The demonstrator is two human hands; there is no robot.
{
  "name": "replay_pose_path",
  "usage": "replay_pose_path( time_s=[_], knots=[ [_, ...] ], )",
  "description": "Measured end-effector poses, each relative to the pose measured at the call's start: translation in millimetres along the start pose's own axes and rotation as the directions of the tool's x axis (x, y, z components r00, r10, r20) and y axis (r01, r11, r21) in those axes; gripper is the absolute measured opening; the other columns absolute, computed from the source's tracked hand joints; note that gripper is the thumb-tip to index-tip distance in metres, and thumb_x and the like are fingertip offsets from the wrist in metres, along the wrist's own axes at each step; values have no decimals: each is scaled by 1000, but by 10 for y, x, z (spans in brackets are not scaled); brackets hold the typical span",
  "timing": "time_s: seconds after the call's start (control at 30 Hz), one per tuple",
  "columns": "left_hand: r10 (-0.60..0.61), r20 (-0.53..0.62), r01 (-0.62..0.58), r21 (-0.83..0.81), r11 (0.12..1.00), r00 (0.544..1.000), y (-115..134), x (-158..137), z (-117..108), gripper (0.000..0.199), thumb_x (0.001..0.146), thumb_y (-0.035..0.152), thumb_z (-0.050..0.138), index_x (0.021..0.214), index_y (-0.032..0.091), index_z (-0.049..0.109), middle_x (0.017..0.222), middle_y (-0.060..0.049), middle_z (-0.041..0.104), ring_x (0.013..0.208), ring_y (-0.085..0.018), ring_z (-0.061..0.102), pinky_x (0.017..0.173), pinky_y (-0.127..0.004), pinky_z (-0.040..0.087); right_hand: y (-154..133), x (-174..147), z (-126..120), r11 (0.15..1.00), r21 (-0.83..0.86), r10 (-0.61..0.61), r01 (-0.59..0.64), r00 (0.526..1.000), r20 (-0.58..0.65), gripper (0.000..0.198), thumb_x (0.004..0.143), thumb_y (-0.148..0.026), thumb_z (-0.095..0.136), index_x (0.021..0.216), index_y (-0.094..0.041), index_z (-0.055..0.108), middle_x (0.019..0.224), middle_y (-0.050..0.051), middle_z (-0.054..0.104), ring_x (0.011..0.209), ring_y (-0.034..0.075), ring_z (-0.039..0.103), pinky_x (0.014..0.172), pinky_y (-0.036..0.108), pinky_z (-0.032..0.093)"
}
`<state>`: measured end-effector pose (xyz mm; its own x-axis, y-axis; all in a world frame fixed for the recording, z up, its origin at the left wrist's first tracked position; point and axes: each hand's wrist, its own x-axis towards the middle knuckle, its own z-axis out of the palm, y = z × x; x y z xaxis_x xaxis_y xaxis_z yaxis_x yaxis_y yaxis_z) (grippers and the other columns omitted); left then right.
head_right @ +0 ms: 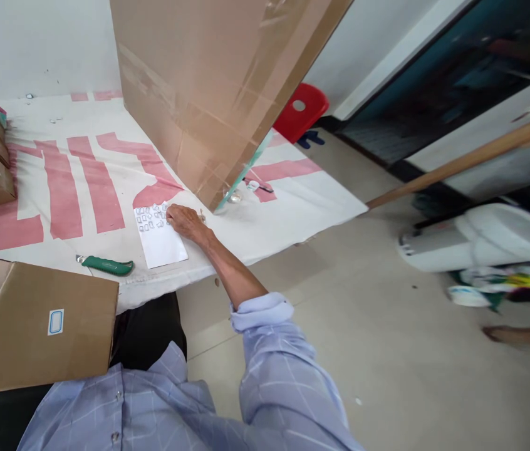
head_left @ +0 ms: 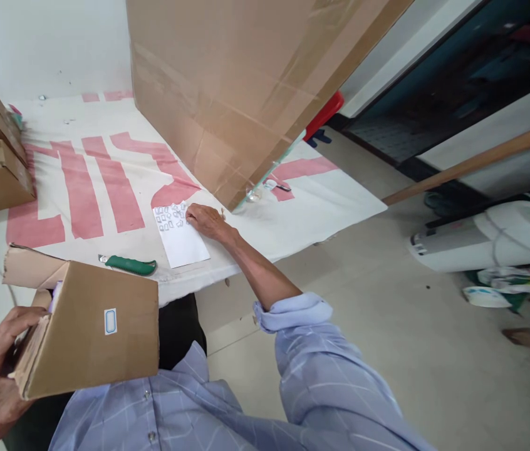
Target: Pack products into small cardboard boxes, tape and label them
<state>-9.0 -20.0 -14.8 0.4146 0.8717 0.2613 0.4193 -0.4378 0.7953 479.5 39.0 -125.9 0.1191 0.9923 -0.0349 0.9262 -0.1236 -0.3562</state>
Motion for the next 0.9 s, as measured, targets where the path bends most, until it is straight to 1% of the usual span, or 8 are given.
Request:
replay_pose_path(
  time_s=[0.13,0.27,0.33,0.43,0.57,0.63,0.8,0.9],
  knots=[
    [-5,-9,5,3,1000,1000,-22,23,-18,33,80,35,80,113,39,75,112,-1,76,102,-30,74,84,-37,61,22,-1,31,1000,-10,20,-20,1000,-19,20,100,-10,47,96,-19,65,115,14,75,103,25,62,86,34,39],
    [123,55,-125,26,992,991,-88,57,-66,38,79,31,82,116,39,75,107,0,77,94,-28,76,77,-34,61,47,-8,55,998,-13,64,-65,997,-51,17,99,-14,54,111,-18,66,120,15,75,104,25,63,85,33,39],
    [141,70,-144,33,989,988,-122,64,-85,38,80,32,82,118,38,74,109,-1,78,95,-27,76,78,-32,61,48,-12,76,996,-18,86,-88,994,-67,20,100,-16,56,116,-18,67,121,14,76,102,26,63,84,34,40],
    [150,84,-155,61,986,985,-151,67,-86,37,85,34,82,121,36,72,112,-1,76,98,-25,75,81,-29,60,26,-20,116,994,-31,98,-101,992,-78,18,102,-16,54,110,-17,70,119,14,77,103,25,64,85,34,40],
    [250,49,-253,66,965,967,-142,80,-60,37,88,45,84,120,30,71,108,-4,74,91,-21,74,70,-22,58,-26,-49,157,993,-51,105,-111,989,-104,22,104,-16,53,103,-16,74,118,15,79,104,25,65,86,32,41],
    [281,29,-282,70,957,959,-125,89,-50,44,87,54,87,118,27,70,105,-4,74,86,-19,72,64,-20,56,-44,-86,160,991,-55,115,-124,984,-137,25,105,-18,52,103,-16,76,118,15,79,104,25,66,88,32,43],
    [241,21,-242,55,969,970,-97,76,-36,56,81,64,91,115,24,72,107,-5,74,88,-19,73,67,-20,58,-79,-222,112,989,-29,133,-145,957,-258,33,107,-17,45,112,-15,77,123,17,78,107,27,69,94,37,49],
    [180,23,-180,4,984,983,-110,41,-33,59,77,64,94,115,23,73,109,-7,74,95,-23,74,73,-26,60,-212,-300,78,995,56,92,-77,924,-372,31,104,-16,46,108,-16,77,118,18,77,107,28,70,94,39,52]
  ],
)
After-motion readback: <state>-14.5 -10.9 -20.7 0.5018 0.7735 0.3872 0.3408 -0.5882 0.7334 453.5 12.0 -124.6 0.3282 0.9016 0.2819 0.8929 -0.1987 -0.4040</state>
